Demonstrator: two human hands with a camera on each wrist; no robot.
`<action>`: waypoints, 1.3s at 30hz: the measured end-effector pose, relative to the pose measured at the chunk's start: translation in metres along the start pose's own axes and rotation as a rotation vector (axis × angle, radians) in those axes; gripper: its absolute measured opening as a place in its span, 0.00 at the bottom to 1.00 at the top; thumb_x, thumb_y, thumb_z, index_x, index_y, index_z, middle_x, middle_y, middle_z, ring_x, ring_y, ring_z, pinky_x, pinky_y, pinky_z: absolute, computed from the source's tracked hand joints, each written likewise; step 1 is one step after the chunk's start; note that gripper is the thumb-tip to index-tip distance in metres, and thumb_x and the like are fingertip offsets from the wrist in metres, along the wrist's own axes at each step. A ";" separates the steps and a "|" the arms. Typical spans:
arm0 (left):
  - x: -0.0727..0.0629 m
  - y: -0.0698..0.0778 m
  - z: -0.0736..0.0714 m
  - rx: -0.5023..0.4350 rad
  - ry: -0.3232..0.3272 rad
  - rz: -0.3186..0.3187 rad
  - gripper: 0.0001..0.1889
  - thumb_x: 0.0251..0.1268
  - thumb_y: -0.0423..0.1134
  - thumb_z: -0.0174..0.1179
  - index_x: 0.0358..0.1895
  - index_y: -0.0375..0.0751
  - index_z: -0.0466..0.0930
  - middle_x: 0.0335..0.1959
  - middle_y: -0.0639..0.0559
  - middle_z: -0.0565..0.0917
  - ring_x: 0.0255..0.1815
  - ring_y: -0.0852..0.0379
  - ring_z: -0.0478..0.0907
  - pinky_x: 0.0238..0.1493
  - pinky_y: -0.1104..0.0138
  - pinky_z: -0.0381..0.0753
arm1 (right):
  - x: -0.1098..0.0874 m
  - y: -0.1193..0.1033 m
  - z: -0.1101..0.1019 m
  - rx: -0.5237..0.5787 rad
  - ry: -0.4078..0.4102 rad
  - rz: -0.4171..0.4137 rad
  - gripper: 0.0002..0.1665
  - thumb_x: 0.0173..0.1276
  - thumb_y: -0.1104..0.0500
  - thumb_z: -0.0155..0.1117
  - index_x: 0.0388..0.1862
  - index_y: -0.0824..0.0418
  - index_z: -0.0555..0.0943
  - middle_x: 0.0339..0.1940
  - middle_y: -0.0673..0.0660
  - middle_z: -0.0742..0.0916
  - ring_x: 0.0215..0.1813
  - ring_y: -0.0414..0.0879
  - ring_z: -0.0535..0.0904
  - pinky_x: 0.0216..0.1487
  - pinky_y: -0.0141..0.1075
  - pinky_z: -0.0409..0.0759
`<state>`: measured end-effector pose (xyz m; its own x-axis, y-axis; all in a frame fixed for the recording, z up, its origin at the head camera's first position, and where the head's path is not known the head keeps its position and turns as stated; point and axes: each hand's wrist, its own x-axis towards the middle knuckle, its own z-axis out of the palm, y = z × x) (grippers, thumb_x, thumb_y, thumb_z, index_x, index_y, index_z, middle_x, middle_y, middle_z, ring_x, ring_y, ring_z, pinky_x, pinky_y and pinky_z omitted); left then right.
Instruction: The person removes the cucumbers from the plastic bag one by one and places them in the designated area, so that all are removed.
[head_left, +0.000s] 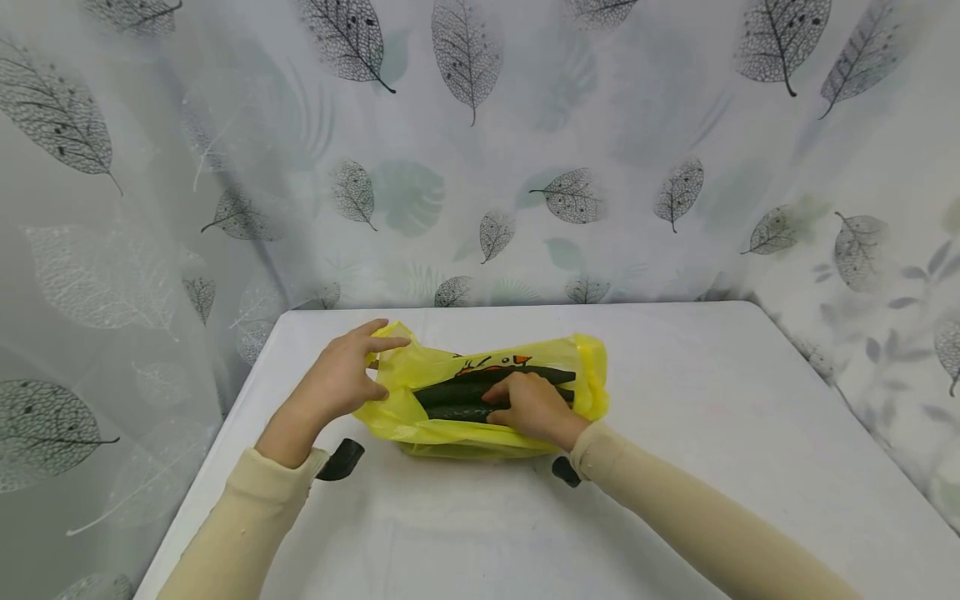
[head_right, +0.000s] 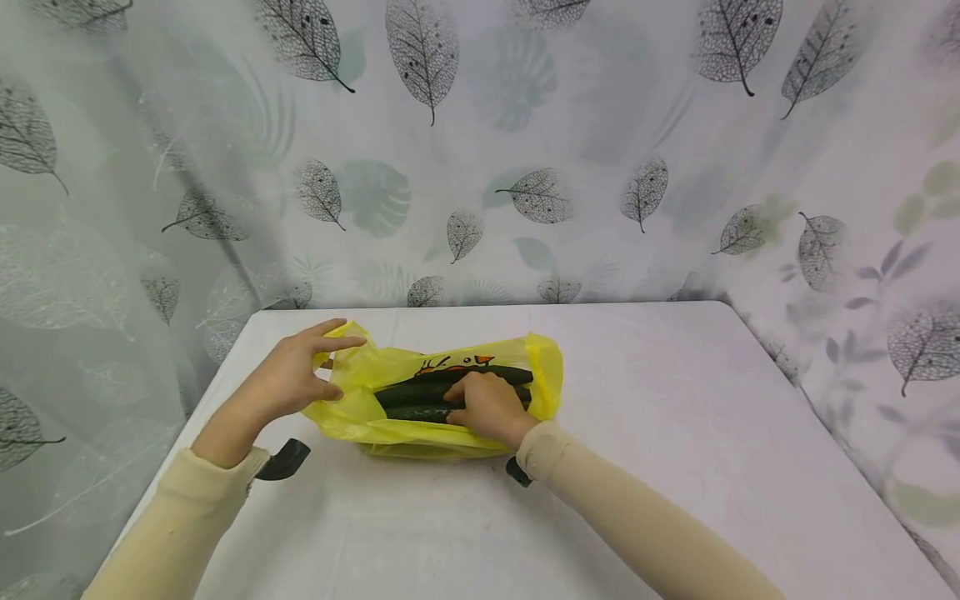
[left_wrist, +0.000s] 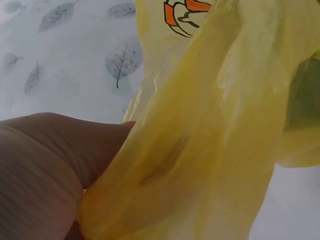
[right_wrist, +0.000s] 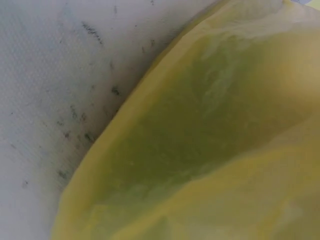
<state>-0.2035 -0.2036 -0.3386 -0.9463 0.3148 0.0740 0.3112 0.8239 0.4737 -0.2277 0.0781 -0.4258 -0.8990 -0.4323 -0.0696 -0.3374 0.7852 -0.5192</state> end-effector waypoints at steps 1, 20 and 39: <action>0.000 0.000 0.000 -0.001 -0.001 0.000 0.39 0.45 0.22 0.72 0.67 0.42 0.79 0.76 0.36 0.63 0.54 0.38 0.78 0.50 0.50 0.77 | 0.001 0.000 0.001 0.000 0.001 0.000 0.18 0.65 0.53 0.74 0.53 0.54 0.89 0.50 0.50 0.89 0.57 0.50 0.83 0.59 0.47 0.78; -0.003 0.000 -0.002 -0.038 0.023 0.001 0.41 0.45 0.21 0.70 0.70 0.40 0.75 0.75 0.36 0.65 0.48 0.44 0.84 0.36 0.62 0.79 | 0.008 -0.008 0.007 -0.163 -0.104 -0.102 0.17 0.67 0.58 0.72 0.54 0.59 0.88 0.50 0.52 0.89 0.58 0.51 0.82 0.61 0.45 0.78; -0.007 -0.003 -0.002 -0.120 0.057 -0.057 0.45 0.46 0.23 0.72 0.74 0.43 0.71 0.74 0.40 0.68 0.47 0.46 0.86 0.35 0.63 0.82 | 0.005 -0.011 0.011 -0.093 -0.143 -0.079 0.19 0.67 0.63 0.71 0.57 0.59 0.86 0.55 0.54 0.87 0.63 0.55 0.79 0.64 0.49 0.75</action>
<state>-0.1984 -0.2093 -0.3388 -0.9667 0.2389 0.0921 0.2471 0.7764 0.5798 -0.2258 0.0627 -0.4295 -0.8224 -0.5473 -0.1556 -0.4354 0.7814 -0.4470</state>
